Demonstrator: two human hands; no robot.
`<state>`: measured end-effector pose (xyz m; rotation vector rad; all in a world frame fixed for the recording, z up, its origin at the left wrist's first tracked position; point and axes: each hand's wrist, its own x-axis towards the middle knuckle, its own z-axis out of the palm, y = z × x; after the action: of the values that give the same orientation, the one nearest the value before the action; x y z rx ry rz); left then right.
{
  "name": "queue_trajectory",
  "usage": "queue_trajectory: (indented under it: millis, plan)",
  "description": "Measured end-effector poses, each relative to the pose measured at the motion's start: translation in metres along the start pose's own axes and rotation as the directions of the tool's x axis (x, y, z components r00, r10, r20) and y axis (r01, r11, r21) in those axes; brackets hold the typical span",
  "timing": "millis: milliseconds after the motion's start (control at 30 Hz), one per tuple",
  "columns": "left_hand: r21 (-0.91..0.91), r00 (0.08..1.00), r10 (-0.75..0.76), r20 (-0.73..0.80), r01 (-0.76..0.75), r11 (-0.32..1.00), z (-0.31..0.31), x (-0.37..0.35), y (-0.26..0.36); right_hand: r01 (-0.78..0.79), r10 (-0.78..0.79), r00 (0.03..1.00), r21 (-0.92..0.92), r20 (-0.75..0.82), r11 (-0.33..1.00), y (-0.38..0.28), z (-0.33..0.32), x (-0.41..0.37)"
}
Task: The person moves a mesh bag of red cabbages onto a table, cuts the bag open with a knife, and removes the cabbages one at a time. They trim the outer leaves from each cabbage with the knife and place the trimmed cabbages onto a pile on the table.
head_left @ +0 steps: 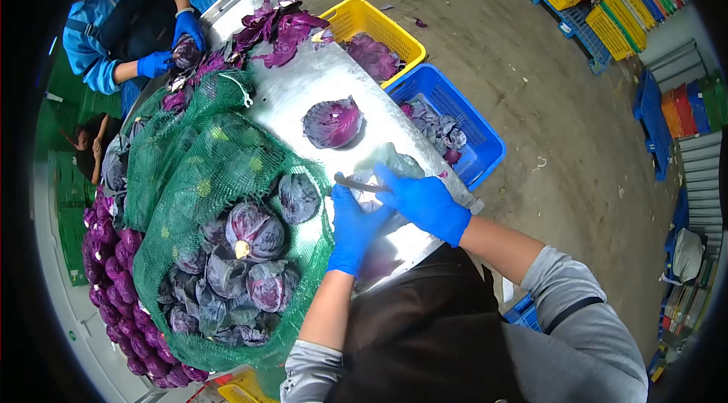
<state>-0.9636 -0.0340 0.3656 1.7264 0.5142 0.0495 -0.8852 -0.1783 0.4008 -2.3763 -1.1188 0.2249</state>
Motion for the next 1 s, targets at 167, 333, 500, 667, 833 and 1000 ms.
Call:
queue_trajectory:
  millis: [167, 333, 500, 667, 833, 1000]
  plan:
    - [0.453, 0.989, 0.116, -0.095, -0.061, 0.889, 0.0, -0.023, 0.011, -0.412, 0.337, 0.9, 0.286, 0.277, 0.865, 0.016, -0.025, 0.042]
    - [0.142, 0.995, 0.099, -0.011, -0.097, 0.985, -0.024, -0.04, 0.001, -0.283, 0.306, 0.951, 0.495, 0.036, 0.821, 0.041, 0.024, 0.038]
    - [0.122, 0.98, 0.185, 0.072, -0.192, 0.974, -0.033, -0.042, -0.003, -0.441, 0.439, 0.897, 0.131, 0.047, 0.888, 0.039, -0.019, 0.035]
    - [0.163, 0.95, 0.261, -0.172, -0.233, 0.959, -0.018, -0.035, -0.021, -0.191, 0.119, 0.971, 0.372, 0.207, 0.908, 0.001, -0.011, 0.022]
    - [0.311, 0.965, 0.152, -0.216, -0.079, 0.947, 0.009, -0.043, -0.004, -0.104, 0.185, 0.978, 0.547, -0.095, 0.83, 0.019, 0.016, 0.0]
    - [0.06, 0.993, -0.044, -0.108, 0.051, 0.997, -0.012, -0.027, -0.007, -0.259, 0.261, 0.965, 0.096, -0.009, 0.961, 0.072, 0.021, -0.018]
